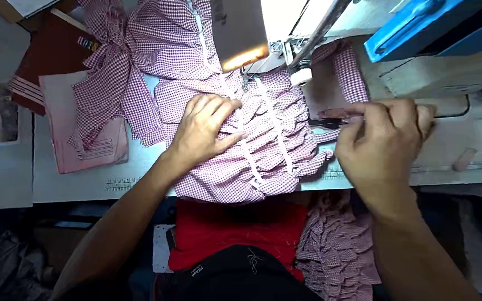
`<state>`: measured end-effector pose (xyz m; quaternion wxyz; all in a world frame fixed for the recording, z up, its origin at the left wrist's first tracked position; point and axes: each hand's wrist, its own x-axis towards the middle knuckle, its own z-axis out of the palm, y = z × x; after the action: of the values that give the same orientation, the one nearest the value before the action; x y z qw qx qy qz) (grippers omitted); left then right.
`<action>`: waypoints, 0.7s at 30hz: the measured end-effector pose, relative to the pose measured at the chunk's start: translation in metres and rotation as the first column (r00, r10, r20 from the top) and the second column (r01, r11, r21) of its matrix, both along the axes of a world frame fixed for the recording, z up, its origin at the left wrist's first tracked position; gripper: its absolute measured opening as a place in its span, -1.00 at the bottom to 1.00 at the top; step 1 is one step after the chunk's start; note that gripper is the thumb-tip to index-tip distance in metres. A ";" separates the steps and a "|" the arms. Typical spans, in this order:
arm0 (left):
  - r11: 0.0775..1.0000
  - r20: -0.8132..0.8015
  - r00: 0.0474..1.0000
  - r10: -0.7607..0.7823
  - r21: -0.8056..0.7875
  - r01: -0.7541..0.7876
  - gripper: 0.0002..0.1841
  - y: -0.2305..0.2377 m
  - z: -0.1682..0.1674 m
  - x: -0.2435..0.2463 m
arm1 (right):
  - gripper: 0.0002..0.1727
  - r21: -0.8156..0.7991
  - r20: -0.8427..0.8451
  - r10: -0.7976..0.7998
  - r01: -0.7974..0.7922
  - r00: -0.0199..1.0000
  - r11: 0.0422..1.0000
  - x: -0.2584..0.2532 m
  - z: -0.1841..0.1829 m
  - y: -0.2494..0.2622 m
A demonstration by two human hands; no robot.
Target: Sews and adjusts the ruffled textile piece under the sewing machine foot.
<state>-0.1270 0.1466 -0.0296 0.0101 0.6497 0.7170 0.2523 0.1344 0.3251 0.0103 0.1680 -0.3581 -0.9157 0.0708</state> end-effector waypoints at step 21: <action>0.995 0.081 0.996 -0.036 -0.090 0.044 -0.25 0.005 0.003 -0.030 | -0.61 -0.108 -0.098 0.498 -0.507 0.862 0.855 -0.093 -0.035 -0.045</action>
<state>-0.1567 0.1518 -0.0267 0.0737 0.6522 0.7138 0.2444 0.0416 0.2799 -0.0245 0.1502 -0.1144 -0.9647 0.1835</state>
